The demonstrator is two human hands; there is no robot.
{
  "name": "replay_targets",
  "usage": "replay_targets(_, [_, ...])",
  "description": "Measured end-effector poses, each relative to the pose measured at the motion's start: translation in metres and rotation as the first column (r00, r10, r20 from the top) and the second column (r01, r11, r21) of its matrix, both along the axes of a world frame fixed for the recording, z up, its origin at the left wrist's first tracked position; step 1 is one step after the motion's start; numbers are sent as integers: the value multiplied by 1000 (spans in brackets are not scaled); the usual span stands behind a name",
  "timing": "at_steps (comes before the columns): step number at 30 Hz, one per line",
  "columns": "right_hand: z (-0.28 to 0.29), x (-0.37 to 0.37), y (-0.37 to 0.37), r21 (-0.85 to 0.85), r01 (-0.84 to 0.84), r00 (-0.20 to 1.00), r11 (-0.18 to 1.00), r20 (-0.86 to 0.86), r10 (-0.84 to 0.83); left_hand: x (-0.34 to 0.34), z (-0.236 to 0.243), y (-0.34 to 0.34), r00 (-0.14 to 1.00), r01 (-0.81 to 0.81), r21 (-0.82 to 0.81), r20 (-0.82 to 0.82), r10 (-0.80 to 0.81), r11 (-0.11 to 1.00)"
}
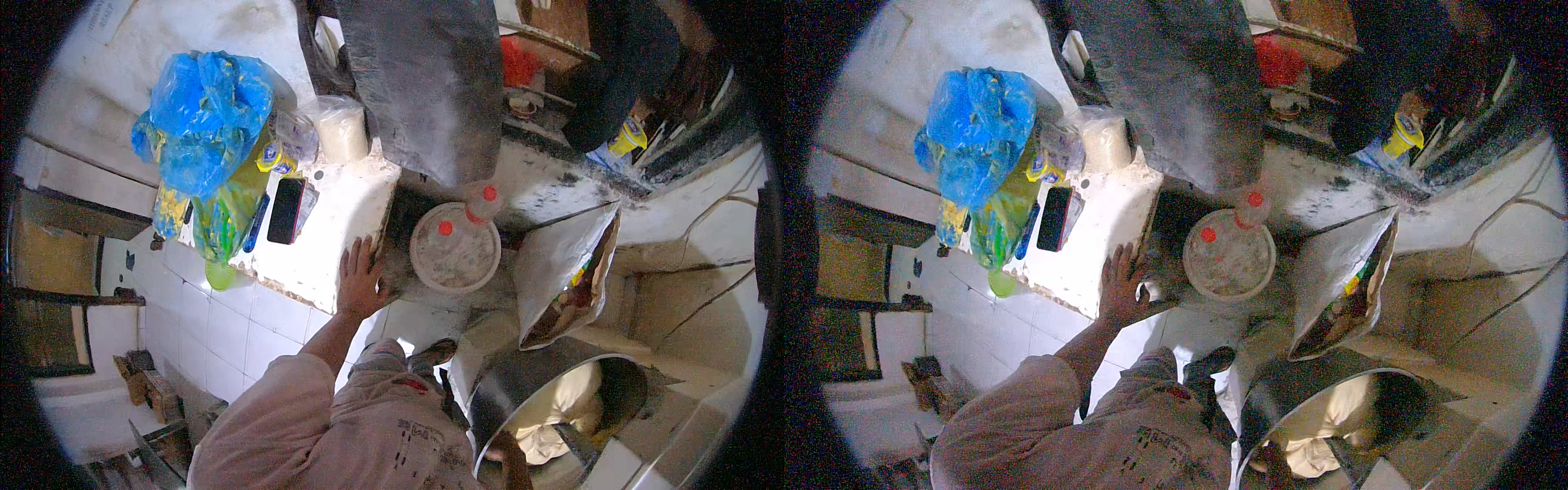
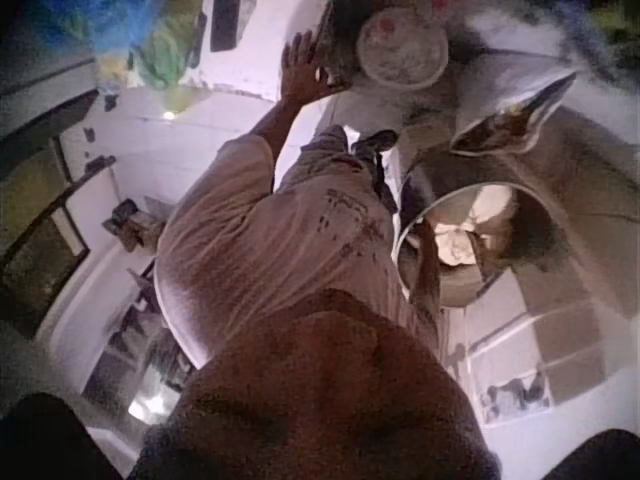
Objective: The person uses a large commercial mixer to knead dough, occasionally touching the dough by hand and adding yellow seasoning from a container.
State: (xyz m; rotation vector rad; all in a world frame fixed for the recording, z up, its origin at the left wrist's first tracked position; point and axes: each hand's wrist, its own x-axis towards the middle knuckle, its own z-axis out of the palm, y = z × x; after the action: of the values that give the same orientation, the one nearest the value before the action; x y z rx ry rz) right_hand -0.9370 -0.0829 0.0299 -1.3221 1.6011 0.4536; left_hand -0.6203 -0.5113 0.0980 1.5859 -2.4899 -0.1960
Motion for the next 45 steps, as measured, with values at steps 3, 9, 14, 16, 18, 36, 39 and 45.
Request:
replay_targets(3, [77, -3, -33, 106, -112, 978, 988, 191, 90, 5, 0, 2, 1000, 3, -3, -26, -3, 1000])
replay_targets(9, [76, -11, -65, -588, 417, 545, 694, -449, -708, -1, -18, -12, 995, 99, -104, -18, -102, 990])
replay_targets(14, [2, 13, -57, -481, 466, 555, 743, -495, -668, -10, -32, -10, 988, 156, -31, -16, -157, 987])
replay_targets(16, [29, -7, -79, -126, 515, 771, 848, -363, -523, -21, -24, -8, 991, 127, -74, -39, -130, 989])
replay_targets(18, [54, -19, -84, -88, 544, 781, 834, -310, -542, -18, -38, -6, 997, 57, -191, -37, -65, 980])
replay_targets(36, [-28, 12, -91, -114, 383, 812, 917, -432, -393, -7, -7, -6, 999, 36, -63, 43, -33, 997])
replay_targets(39, [-64, 2, -6, -35, 706, 670, 707, -288, -684, -9, -11, -5, 999, 39, -70, 16, -38, 997])
replay_targets(45, [-59, -37, 57, -6, 384, 899, 923, -228, -375, -15, -2, -2, 999, 36, -88, 15, -35, 995])
